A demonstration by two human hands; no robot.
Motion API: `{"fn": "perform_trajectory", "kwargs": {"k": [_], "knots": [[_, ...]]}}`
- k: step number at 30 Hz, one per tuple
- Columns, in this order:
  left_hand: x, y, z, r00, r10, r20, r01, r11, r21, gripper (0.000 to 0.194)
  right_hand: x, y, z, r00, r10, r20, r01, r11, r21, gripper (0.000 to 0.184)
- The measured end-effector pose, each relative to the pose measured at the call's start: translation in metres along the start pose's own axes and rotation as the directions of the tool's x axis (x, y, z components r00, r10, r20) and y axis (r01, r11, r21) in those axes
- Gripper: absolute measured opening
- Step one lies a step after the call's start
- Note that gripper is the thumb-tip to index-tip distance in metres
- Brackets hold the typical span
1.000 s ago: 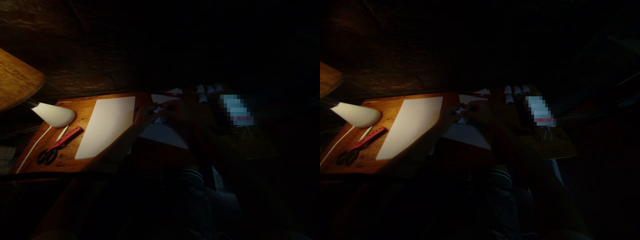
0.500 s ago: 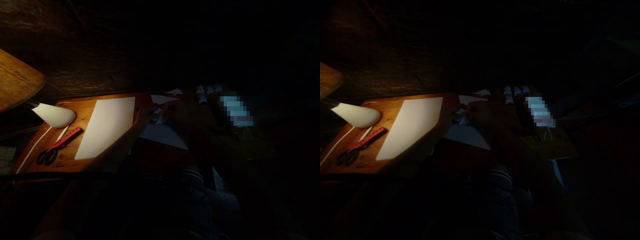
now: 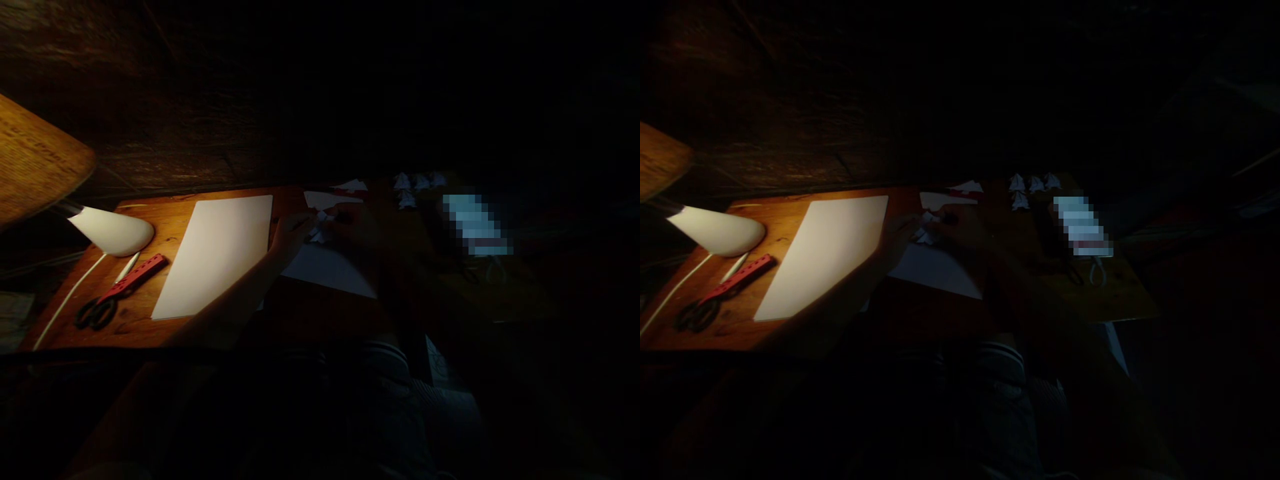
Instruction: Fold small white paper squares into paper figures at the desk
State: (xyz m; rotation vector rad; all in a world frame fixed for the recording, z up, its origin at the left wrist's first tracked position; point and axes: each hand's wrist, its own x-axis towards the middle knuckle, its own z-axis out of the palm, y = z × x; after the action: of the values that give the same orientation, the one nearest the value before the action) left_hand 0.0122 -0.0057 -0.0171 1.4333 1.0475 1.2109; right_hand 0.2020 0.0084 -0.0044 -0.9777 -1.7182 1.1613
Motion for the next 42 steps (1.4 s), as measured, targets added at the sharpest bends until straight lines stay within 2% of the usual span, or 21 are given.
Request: {"fn": "perform_trajectory", "kwargs": {"k": [9,13,19,24,29,42], "knots": [[0.001,-0.001,0.000,0.999,-0.029,-0.032,0.027,0.998,-0.058,0.027,0.001,0.004,0.000,1.000,-0.007,-0.005,0.007,1.000,0.010,0.022],[0.000,0.000,0.000,0.999,0.004,-0.033,-0.005,1.000,-0.030,0.026,0.002,0.006,0.000,0.999,-0.012,0.039,0.014,0.999,-0.036,0.022],[0.000,-0.001,0.000,1.000,0.025,-0.017,-0.025,0.999,-0.038,0.023,0.002,0.007,0.000,0.999,-0.017,0.027,0.017,1.000,-0.014,0.020],[0.001,-0.003,-0.001,1.000,0.018,0.017,-0.017,0.998,-0.054,0.029,0.001,0.005,-0.002,0.998,-0.046,0.048,0.042,0.996,0.072,0.033],[0.002,-0.001,-0.003,0.997,0.036,0.065,-0.036,0.999,0.008,0.031,0.002,0.003,-0.002,0.996,-0.069,0.061,0.065,0.996,0.065,0.046],[0.003,-0.007,-0.003,1.000,0.019,0.004,-0.019,1.000,-0.025,0.026,0.003,0.008,0.003,0.999,-0.021,-0.030,0.025,0.989,0.144,0.042]]}}
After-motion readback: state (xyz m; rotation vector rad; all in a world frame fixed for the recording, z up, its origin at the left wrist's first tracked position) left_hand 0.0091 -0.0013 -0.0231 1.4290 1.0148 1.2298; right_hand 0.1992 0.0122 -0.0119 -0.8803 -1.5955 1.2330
